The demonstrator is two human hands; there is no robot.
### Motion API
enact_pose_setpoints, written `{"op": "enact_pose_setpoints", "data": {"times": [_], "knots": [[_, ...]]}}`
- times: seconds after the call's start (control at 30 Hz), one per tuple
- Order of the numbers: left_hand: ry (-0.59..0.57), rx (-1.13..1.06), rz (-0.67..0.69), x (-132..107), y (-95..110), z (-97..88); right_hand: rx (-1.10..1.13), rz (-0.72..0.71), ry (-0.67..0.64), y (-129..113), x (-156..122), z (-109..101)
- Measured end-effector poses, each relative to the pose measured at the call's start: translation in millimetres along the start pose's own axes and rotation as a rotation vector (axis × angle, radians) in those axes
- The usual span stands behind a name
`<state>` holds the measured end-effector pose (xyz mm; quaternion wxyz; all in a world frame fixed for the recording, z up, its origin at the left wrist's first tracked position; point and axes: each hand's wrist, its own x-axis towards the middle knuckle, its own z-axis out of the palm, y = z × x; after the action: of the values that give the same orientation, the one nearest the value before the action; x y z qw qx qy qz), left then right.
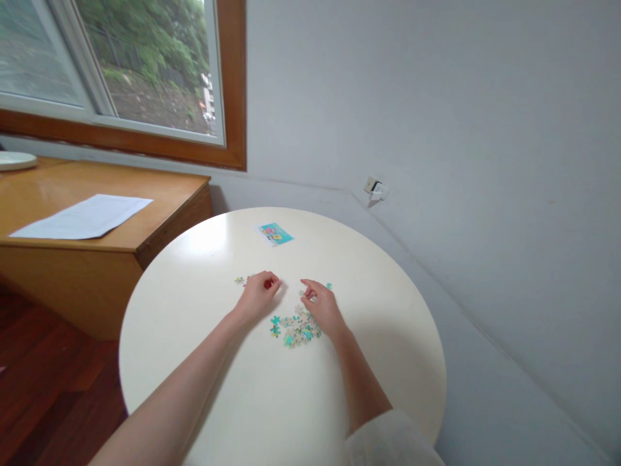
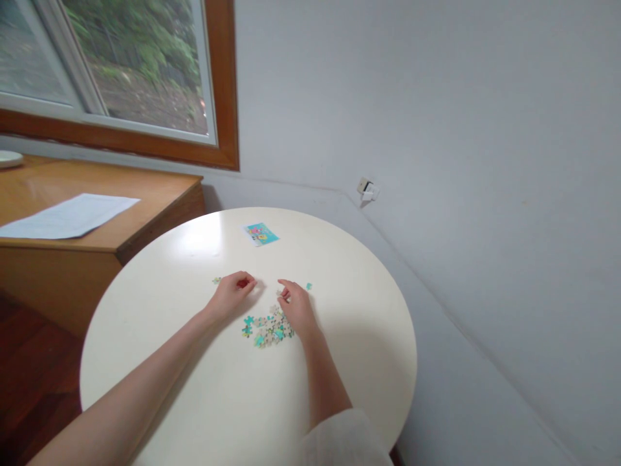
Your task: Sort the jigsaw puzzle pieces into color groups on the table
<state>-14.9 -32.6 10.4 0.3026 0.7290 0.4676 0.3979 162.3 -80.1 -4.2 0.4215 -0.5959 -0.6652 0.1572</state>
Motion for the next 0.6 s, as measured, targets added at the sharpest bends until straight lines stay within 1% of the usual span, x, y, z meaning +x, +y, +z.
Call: {"op": "enact_pose_setpoints", "data": {"times": [0.13,0.23,0.37,0.47,0.53,0.6], "knots": [[-0.037,-0.224,-0.074,0,5,0.1,0.06,0.031,0.01,-3,0,2],[-0.091,-0.378,-0.167,0,10,0.2,0.059,-0.037,0.018,-11,-1,2],[-0.174,-0.471,-0.256,-3,16,2.0,-0.027,-0.167,0.066,-24,-4,2],[-0.301,-0.517,-0.304,-6,19,3.6,-0.074,-0.252,0.076,-32,-5,3],[-0.37,-0.534,-0.332,-8,21,3.6,-0.076,-0.29,0.08,-34,-6,2],[-0.396,-0.546,-0.341,-10,24,2.3,-0.067,-0.312,0.091,-35,-7,2]]}}
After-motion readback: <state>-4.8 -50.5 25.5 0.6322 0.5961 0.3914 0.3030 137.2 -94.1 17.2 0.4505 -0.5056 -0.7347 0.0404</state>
